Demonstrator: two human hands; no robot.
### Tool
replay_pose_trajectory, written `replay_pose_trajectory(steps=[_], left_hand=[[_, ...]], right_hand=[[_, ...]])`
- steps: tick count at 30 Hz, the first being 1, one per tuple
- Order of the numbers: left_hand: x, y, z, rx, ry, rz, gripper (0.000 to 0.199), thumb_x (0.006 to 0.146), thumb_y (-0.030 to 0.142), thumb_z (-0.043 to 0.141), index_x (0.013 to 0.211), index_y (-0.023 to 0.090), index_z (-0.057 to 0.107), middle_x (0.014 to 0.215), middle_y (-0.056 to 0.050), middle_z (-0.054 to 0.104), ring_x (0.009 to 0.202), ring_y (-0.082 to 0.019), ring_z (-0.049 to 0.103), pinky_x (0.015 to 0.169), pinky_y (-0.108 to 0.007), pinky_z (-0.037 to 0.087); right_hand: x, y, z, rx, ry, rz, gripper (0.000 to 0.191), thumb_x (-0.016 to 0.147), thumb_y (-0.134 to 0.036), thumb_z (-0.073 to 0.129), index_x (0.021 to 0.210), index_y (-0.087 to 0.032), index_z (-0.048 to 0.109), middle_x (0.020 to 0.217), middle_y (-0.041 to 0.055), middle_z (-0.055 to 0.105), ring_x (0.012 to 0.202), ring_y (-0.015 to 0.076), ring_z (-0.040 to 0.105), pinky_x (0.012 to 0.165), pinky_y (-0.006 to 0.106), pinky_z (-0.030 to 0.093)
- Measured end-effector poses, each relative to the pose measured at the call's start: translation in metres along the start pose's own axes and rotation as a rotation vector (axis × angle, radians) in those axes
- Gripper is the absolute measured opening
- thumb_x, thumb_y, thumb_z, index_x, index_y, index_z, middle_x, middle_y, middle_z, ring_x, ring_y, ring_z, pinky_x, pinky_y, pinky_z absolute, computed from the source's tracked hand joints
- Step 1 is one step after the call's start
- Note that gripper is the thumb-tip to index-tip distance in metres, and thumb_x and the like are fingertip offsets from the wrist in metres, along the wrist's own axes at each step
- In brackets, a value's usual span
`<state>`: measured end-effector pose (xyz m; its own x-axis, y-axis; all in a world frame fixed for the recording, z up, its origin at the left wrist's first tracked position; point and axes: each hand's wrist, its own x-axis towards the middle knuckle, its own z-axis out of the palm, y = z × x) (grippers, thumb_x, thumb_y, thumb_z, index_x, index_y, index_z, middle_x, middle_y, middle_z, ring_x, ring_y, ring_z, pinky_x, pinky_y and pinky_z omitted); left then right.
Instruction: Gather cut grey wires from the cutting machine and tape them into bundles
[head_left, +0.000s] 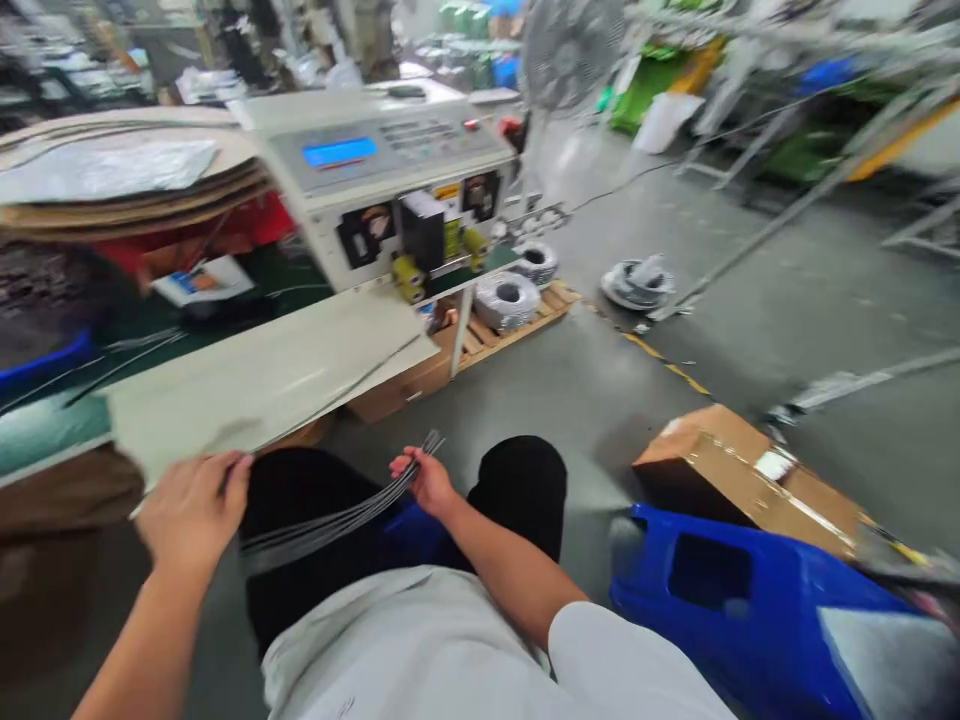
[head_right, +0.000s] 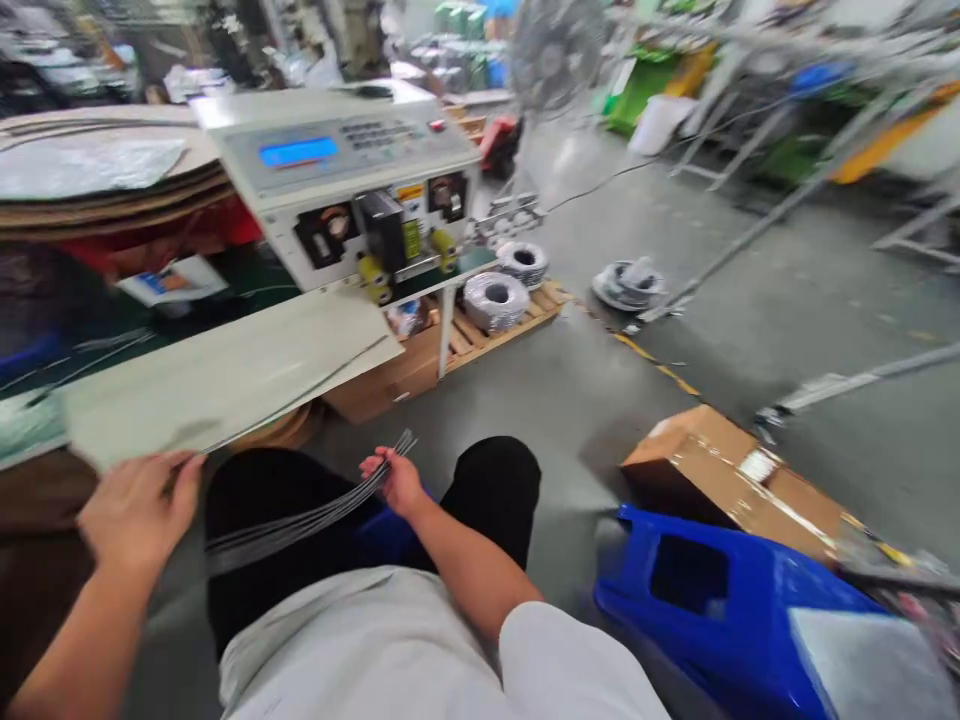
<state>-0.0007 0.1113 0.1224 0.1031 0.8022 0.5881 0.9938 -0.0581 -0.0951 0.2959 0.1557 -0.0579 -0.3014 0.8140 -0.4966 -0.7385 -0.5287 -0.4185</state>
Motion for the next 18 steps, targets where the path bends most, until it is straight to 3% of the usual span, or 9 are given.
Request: replay_pose_trajectory(steps=[4,9,14,18], left_hand=[[-0.035,0.005,-0.017,-0.026,-0.097,0.209,0.022,0.09,0.031,0.056,0.11,0.026,0.066,0.074,-0.002,0.067,0.068,-0.015,0.062,0.066,-0.03,0.043],[-0.091,0.036,-0.03,-0.056,-0.183,0.37,0.019,0.088,0.024,0.062,0.105,0.032,0.067,0.066,0.003,0.062,0.062,-0.012,0.057,0.061,-0.031,0.036],[-0.122,0.052,-0.03,-0.043,-0.354,0.353,0.02,0.091,0.024,0.058,0.107,0.029,0.067,0.071,0.002,0.063,0.068,-0.013,0.058,0.062,-0.03,0.036],[-0.137,0.044,-0.03,-0.108,-0.382,0.268,0.024,0.088,0.023,0.059,0.11,0.032,0.067,0.078,0.001,0.067,0.073,-0.015,0.061,0.066,-0.031,0.041]], right_hand=[[0.002,0.0,0.006,-0.04,-0.063,-0.037,0.025,0.086,-0.038,0.066,0.102,-0.019,0.064,0.1,0.0091,0.075,0.094,0.0226,0.072,0.08,0.038,0.056],[-0.004,-0.003,0.015,-0.073,-0.105,-0.063,0.026,0.086,-0.04,0.065,0.104,-0.02,0.066,0.114,0.0104,0.073,0.104,0.0233,0.069,0.084,0.038,0.055],[-0.005,0.0,0.021,-0.08,-0.069,-0.091,0.03,0.089,-0.038,0.059,0.115,-0.024,0.063,0.118,0.0068,0.071,0.108,0.0219,0.067,0.086,0.038,0.055],[-0.012,0.007,0.019,-0.06,-0.012,-0.093,0.028,0.09,-0.04,0.058,0.112,-0.022,0.063,0.101,0.005,0.074,0.093,0.0201,0.071,0.08,0.036,0.056]])
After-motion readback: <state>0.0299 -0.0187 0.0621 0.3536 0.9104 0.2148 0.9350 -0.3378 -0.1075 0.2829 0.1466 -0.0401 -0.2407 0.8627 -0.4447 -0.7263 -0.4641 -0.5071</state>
